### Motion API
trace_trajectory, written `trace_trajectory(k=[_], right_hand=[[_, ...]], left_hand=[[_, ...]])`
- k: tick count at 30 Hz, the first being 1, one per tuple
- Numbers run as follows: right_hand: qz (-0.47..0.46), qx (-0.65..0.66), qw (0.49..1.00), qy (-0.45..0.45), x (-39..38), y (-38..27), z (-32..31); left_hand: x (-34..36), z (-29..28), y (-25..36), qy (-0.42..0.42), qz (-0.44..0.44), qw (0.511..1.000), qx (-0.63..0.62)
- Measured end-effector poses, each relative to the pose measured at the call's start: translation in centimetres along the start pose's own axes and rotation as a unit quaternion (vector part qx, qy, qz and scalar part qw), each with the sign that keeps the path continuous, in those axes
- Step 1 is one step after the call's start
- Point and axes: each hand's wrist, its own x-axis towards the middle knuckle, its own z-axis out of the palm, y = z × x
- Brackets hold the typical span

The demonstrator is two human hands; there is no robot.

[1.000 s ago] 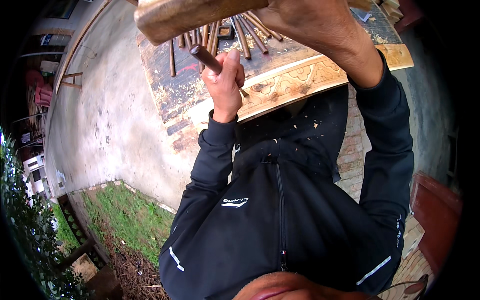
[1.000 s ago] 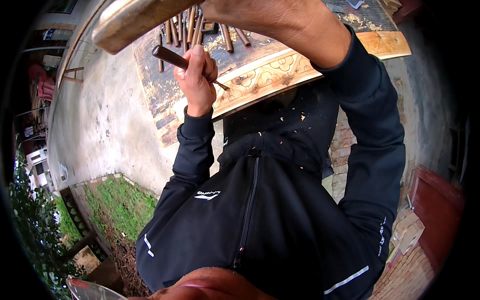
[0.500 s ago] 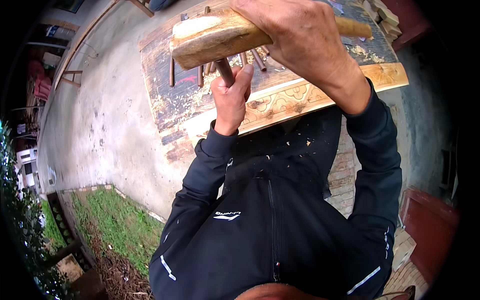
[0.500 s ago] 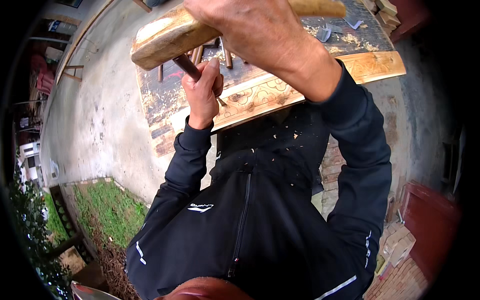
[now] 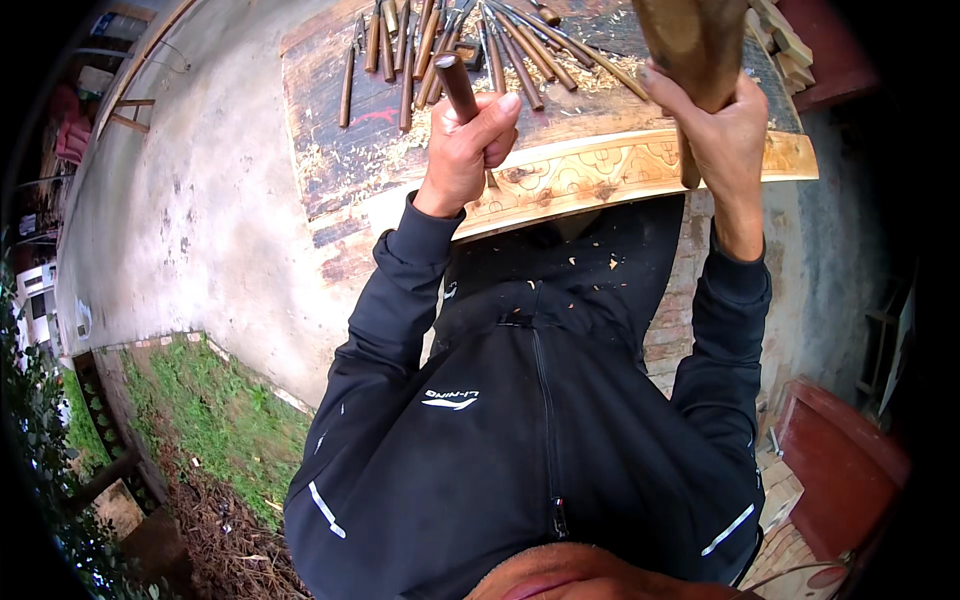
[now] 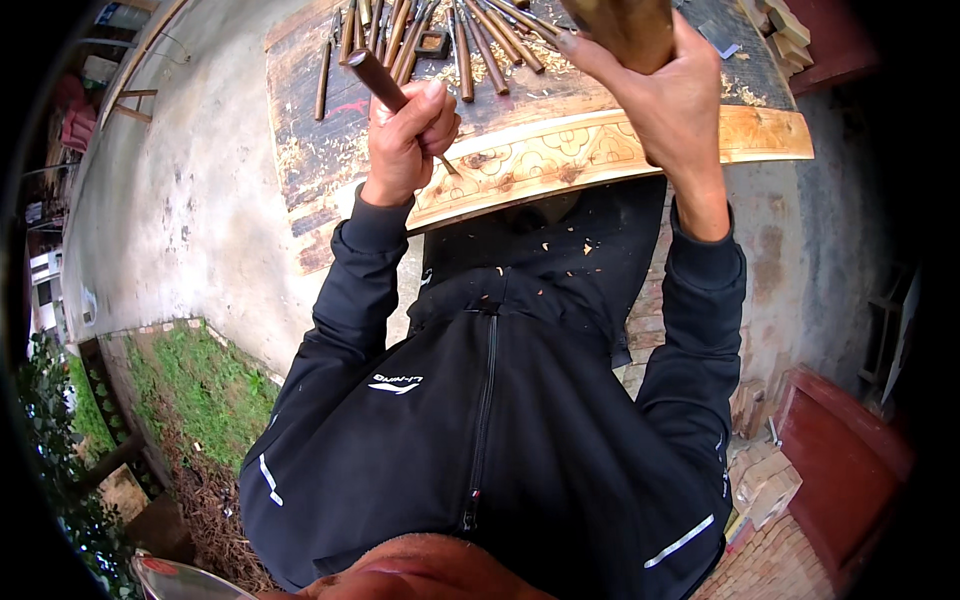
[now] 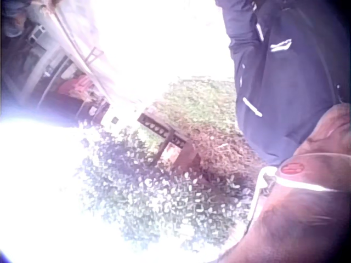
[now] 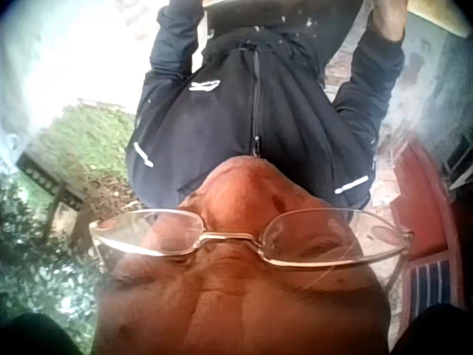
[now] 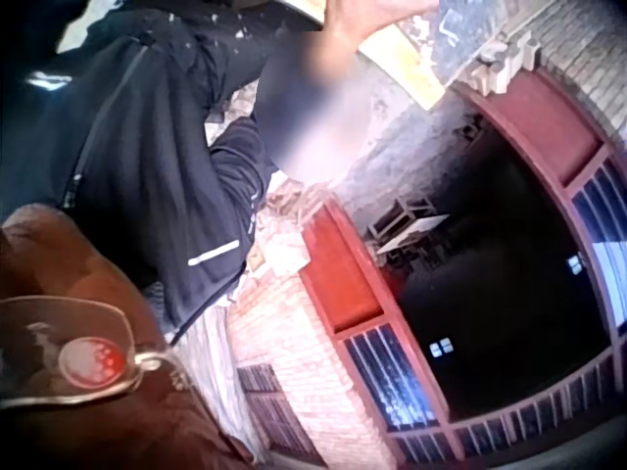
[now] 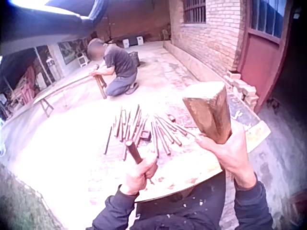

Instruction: The person carves a decorative pattern into a rectangular wooden plank using a chisel and a wooden mallet. They repeatedly strike the chisel to remove wood shavings and refine the design on the plank's surface.

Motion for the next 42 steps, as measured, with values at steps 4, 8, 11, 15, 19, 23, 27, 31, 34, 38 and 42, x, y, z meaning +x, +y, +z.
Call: trace_trajectory(k=[4, 8, 11, 15, 19, 23, 27, 31, 34, 38, 42], right_hand=[[-0.081, 0.146, 0.979, 0.118, 1.9, -4.4, -2.7], [-0.1, 0.305, 0.93, 0.18, 1.8, -5.8, -2.5], [-0.29, -0.321, 0.901, 0.013, 1.2, -5.0, -0.4], [-0.227, -0.243, 0.939, 0.091, 2.7, -4.5, -0.9], [-0.196, 0.023, 0.97, 0.143, 1.8, -4.6, -1.4], [-0.249, -0.332, 0.91, 0.009, 0.6, -4.2, 2.3], [-0.214, -0.258, 0.939, 0.081, -0.8, -2.7, 0.9], [-0.073, -0.19, 0.972, 0.118, -4.7, -0.8, 0.1], [-0.023, -0.185, 0.974, 0.131, -6.6, 0.4, 0.0], [0.048, -0.141, 0.98, 0.132, -8.3, 1.5, 0.0], [0.1, -0.112, 0.973, 0.173, -9.9, 2.6, -0.1]], left_hand=[[0.8, 1.3, 0.0, -0.004, -0.033, 0.998, 0.057], [0.9, 2.2, -0.5, -0.014, 0.008, 0.988, 0.156], [0.9, 2.4, -0.7, -0.006, 0.016, 0.986, 0.166], [0.1, 1.9, -0.9, 0.01, 0.009, 0.985, 0.171], [0.6, 2.6, -0.6, -0.015, 0.02, 0.988, 0.153], [0.2, 2.4, -0.4, 0.017, 0.02, 0.987, 0.159], [-0.5, 2.4, -0.6, 0.101, 0.038, 0.981, 0.163], [-0.1, -0.5, -0.2, 0.337, 0.12, 0.934, 0.0], [-0.6, -0.9, 0.4, 0.306, 0.15, 0.94, -0.023], [-2.7, 3.5, 0.0, 0.186, 0.196, 0.938, 0.216], [-4.5, 8.7, -2.8, -0.07, 0.282, 0.854, 0.432]])
